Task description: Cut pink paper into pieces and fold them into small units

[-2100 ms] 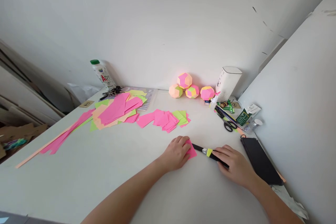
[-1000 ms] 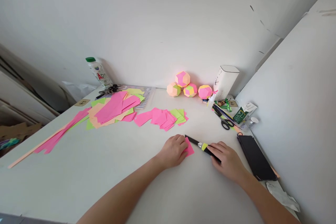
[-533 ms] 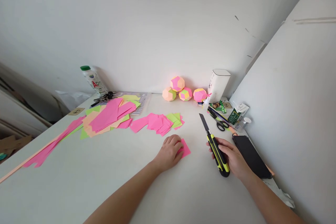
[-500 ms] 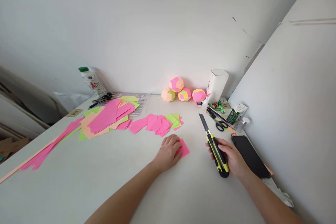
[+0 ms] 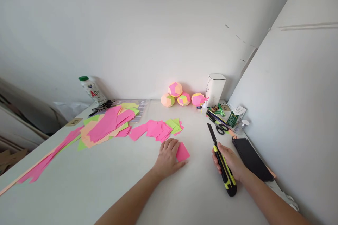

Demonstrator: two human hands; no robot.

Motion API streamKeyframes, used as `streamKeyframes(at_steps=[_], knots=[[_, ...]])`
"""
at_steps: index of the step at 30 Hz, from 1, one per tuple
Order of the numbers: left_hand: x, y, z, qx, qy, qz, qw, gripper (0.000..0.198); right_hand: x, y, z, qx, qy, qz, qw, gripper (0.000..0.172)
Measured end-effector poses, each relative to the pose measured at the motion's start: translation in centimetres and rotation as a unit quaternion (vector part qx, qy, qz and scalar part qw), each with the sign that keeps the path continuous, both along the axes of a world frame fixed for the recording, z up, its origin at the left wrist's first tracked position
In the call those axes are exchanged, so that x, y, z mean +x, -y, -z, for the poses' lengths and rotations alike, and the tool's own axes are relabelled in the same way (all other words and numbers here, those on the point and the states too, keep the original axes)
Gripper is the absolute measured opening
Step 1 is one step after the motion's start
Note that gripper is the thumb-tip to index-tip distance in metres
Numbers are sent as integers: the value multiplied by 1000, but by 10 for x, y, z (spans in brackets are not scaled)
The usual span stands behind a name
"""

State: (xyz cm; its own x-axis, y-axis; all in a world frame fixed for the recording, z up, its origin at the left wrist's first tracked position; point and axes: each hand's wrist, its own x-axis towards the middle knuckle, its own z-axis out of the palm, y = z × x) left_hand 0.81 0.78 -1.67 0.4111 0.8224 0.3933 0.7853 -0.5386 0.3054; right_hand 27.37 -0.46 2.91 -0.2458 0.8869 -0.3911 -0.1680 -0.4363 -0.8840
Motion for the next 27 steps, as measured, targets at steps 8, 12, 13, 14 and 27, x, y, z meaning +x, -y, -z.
streamKeyframes(at_steps=[8, 12, 13, 14, 27], knots=[[-1, 0, 3, -22, -9, -35, 999, 38, -1, 1, 2, 3, 18, -14, 1000, 36], [-1, -1, 4, -25, -10, -39, 999, 38, -1, 1, 0, 0, 20, -17, 1000, 35], [0, -1, 4, -26, -10, -40, 999, 38, -1, 1, 0, 2, 20, -17, 1000, 35], [0, -1, 5, -27, -10, -40, 999, 38, -1, 1, -1, 3, 21, -18, 1000, 35], [-1, -1, 5, -32, -10, -41, 999, 37, -2, 0, -3, -7, 25, -12, 1000, 30]])
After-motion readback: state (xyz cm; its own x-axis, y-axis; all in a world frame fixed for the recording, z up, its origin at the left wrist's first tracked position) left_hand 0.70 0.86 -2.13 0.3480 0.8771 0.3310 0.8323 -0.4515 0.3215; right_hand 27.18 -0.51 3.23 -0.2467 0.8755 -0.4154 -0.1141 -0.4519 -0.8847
